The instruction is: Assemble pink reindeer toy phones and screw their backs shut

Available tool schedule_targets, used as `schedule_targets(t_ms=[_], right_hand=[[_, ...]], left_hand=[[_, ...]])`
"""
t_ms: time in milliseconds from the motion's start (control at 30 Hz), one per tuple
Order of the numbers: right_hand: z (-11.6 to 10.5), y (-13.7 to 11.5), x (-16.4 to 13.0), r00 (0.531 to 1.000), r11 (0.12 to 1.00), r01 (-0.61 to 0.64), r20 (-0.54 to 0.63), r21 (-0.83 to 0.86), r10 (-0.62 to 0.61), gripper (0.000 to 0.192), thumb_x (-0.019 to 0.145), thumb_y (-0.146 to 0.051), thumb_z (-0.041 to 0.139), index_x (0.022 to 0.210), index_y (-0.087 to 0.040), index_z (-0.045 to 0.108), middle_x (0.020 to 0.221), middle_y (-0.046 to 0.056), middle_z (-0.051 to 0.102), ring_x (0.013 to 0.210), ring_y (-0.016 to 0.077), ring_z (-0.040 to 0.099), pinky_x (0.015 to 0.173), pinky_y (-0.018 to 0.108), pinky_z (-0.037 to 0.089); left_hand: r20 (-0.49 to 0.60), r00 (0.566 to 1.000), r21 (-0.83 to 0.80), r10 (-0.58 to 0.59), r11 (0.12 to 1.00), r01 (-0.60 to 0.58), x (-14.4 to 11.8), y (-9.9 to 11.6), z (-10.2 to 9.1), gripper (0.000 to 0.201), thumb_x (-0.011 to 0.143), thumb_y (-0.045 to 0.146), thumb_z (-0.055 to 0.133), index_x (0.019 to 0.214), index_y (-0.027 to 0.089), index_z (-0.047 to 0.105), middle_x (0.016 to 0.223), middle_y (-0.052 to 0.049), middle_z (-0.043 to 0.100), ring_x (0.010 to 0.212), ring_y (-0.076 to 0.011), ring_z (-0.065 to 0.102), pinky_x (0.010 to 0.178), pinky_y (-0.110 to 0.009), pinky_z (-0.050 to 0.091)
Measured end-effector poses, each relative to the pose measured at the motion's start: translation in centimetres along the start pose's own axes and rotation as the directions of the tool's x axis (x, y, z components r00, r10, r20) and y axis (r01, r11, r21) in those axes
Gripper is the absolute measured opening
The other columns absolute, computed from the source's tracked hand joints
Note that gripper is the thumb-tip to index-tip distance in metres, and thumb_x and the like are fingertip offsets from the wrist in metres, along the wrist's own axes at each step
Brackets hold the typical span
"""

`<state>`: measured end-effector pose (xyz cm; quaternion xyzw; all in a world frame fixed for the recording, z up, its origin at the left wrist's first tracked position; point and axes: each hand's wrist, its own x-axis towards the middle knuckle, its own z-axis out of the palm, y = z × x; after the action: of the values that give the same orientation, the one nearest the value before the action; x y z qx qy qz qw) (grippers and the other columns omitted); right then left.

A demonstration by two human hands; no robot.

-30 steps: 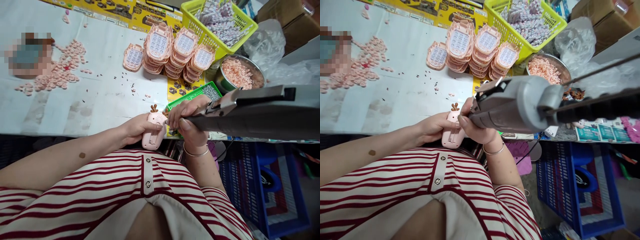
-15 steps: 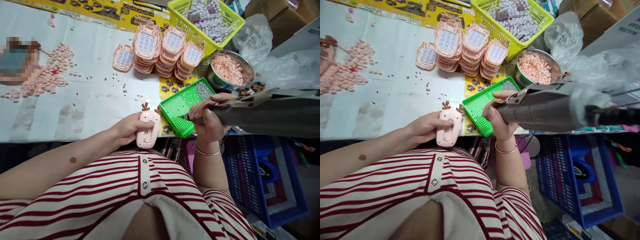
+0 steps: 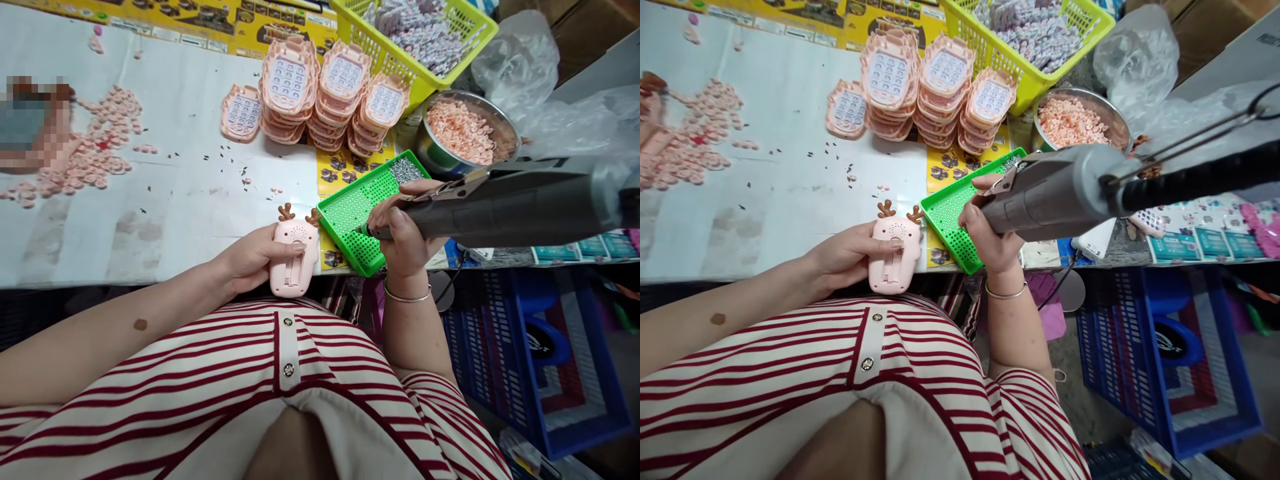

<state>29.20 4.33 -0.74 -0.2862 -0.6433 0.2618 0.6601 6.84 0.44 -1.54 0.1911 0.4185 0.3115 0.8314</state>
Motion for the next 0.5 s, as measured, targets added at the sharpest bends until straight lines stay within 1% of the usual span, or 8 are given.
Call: schedule_targets(t_ms=[100, 167, 267, 333, 433, 500], right_hand=[[0.2, -0.4, 0.2, 1.0, 1.0, 0.012, -0.011, -0.006, -0.012, 0.023, 0.086, -0.041, 0.072, 0.107, -0.036, 0.064, 0.059, -0.008, 0.047, 0.037, 0.0111, 0.045, 0.036, 0.027, 0.041], [0.6, -1.3, 0.6, 0.999, 1.0, 0.021, -0.035, -0.017, -0.021, 0.022, 0.086, -0.042, 0.072, 0.105, -0.035, 0.064, 0.058, -0.008, 0.047, 0.038, 0.0115, 0.046, 0.037, 0.027, 0.041], [1.7, -3.6, 1.3, 0.992, 0.998, 0.069, -0.107, 0.013, -0.067, 0.017, 0.087, -0.042, 0.07, 0.099, -0.034, 0.062, 0.056, -0.008, 0.041, 0.039, 0.0116, 0.045, 0.039, 0.027, 0.042], [2.7, -5.4, 1.7, 0.989, 0.996, 0.063, -0.137, 0.06, -0.054, 0.016, 0.086, -0.042, 0.07, 0.095, -0.033, 0.06, 0.054, -0.009, 0.037, 0.039, 0.0117, 0.044, 0.04, 0.027, 0.043], [4.6, -7.1, 1.8, 0.995, 0.989, 0.015, -0.104, 0.144, 0.0, 0.014, 0.086, -0.04, 0.068, 0.095, -0.033, 0.059, 0.052, -0.009, 0.039, 0.039, 0.0123, 0.046, 0.041, 0.028, 0.046], [5.9, -7.3, 1.6, 0.999, 0.976, 0.028, -0.049, 0.214, -0.018, 0.016, 0.086, -0.039, 0.067, 0.101, -0.035, 0.06, 0.053, -0.009, 0.043, 0.039, 0.0126, 0.048, 0.041, 0.027, 0.046]], left_hand=[[-0.006, 1.0, -0.033, 0.02, 0.999, -0.02, -0.1, 0.0, 0.1, 0.042, 0.064, 0.009, 0.087, 0.104, 0.013, 0.072, 0.09, -0.007, 0.076, 0.077, -0.0191, 0.07, 0.076, -0.033, 0.058], [-0.003, 1.0, -0.039, 0.016, 0.999, -0.016, 0.0, 0.0, 0.1, 0.038, 0.066, 0.008, 0.085, 0.101, 0.012, 0.072, 0.089, -0.008, 0.076, 0.078, -0.0197, 0.07, 0.076, -0.033, 0.058], [0.009, 1.0, -0.048, 0.021, 0.999, -0.021, 0.1, -0.1, 0.1, 0.031, 0.071, 0.012, 0.084, 0.1, 0.011, 0.072, 0.091, -0.01, 0.076, 0.08, -0.0208, 0.07, 0.08, -0.035, 0.057], [0.018, 0.999, -0.06, 0.049, 0.997, -0.047, 0.1, -0.1, 0.0, 0.032, 0.073, 0.016, 0.084, 0.103, 0.012, 0.072, 0.093, -0.009, 0.076, 0.082, -0.0213, 0.07, 0.083, -0.037, 0.056], [0.057, 0.996, -0.032, 0.063, 0.998, -0.061, -0.1, -0.2, 0.1, 0.04, 0.066, 0.011, 0.086, 0.103, 0.013, 0.071, 0.092, -0.007, 0.075, 0.081, -0.0197, 0.069, 0.081, -0.034, 0.055], [0.07, 0.996, 0.002, 0.051, 0.999, -0.051, -0.3, -0.1, 0.3, 0.042, 0.061, 0.007, 0.086, 0.1, 0.012, 0.07, 0.088, -0.005, 0.074, 0.077, -0.0173, 0.067, 0.076, -0.03, 0.053]])
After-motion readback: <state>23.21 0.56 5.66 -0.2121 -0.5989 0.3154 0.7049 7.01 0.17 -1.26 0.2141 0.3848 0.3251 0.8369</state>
